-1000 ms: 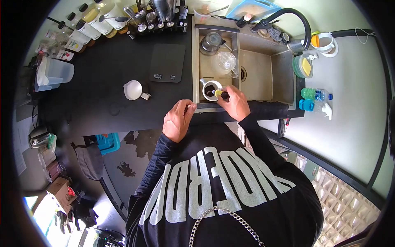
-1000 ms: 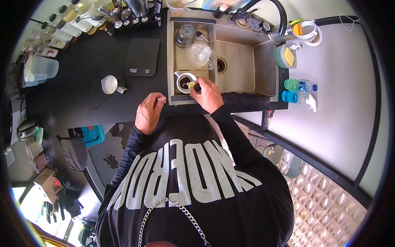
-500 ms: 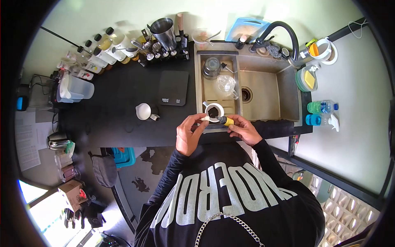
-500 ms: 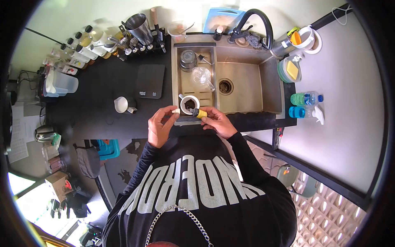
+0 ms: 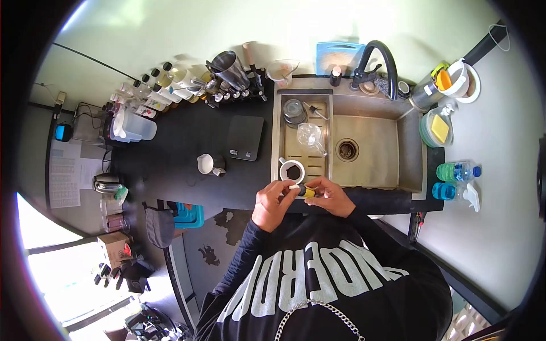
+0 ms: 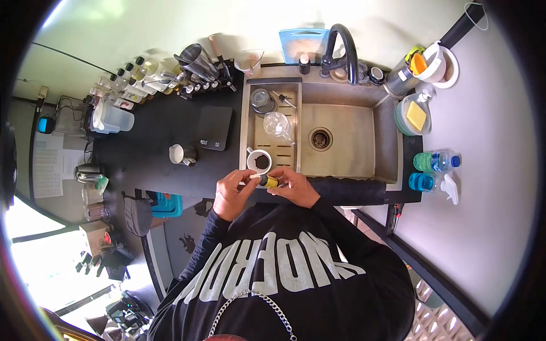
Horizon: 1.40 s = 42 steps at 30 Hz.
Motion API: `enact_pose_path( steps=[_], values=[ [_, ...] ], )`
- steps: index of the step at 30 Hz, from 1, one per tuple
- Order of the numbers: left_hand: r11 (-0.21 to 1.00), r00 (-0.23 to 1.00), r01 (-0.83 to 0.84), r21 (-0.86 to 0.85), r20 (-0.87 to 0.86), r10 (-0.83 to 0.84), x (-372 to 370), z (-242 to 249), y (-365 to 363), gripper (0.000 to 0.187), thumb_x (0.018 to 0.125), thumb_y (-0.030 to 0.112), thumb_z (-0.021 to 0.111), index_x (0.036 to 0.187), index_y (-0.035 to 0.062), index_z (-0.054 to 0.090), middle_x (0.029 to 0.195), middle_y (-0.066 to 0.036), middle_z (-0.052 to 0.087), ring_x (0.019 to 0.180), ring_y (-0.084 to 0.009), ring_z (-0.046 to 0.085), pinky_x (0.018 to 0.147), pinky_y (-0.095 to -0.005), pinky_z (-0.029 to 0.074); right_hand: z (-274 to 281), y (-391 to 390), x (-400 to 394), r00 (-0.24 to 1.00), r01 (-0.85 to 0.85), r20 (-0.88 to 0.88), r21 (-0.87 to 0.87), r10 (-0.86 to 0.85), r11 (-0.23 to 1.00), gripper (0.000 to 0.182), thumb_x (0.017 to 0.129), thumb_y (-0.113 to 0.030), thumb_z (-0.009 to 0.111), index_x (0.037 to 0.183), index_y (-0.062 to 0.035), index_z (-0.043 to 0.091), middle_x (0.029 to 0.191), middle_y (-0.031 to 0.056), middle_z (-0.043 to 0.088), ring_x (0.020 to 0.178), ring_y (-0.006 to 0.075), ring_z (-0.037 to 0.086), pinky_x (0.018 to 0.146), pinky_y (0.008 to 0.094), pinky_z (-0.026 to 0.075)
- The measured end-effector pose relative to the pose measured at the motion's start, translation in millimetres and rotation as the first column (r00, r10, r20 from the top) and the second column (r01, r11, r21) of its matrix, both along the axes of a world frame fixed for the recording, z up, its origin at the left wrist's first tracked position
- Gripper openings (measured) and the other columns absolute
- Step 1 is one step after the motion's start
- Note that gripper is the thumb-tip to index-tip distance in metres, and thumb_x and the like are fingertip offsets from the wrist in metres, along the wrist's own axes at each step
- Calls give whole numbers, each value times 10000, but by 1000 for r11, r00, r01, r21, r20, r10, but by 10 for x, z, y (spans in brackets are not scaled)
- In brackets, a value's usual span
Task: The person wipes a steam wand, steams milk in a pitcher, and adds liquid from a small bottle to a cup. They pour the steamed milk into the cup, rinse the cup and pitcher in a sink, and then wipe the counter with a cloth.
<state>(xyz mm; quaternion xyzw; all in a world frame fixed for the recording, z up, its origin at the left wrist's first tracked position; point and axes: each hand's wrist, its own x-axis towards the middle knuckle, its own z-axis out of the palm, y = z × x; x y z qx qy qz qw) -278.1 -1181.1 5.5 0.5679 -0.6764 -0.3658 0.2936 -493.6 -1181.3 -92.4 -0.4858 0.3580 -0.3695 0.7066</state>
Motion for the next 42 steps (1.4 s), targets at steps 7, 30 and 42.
enact_pose_path(
  steps=[7,30,42],
  values=[
    [960,969,238,-146,107,-223,-132,274,-53,244,899,30,707,1141,6,708,1079,-149,684,907,-280,713,791,-345,589,259,-171,-320,906,-355,326,235,270,905,367,1031,-184,617,1355,-28,541,1076,51,646,881,110,608,825,274,523],
    [944,989,-146,-295,-38,141,-706,676,128,290,833,-16,768,1118,22,727,1017,-111,746,878,-210,711,788,-304,561,646,-268,-441,904,-270,337,-29,263,963,424,1083,-343,505,1388,-49,527,1024,12,578,823,110,545,731,266,471],
    [957,992,43,-286,-98,-74,-618,799,205,402,868,-19,713,1265,30,676,1135,-129,733,1050,-244,675,955,-357,515,876,-304,-457,759,-490,537,103,367,865,439,1092,-422,430,1343,-72,515,932,17,551,734,85,521,638,251,439]
  ],
)
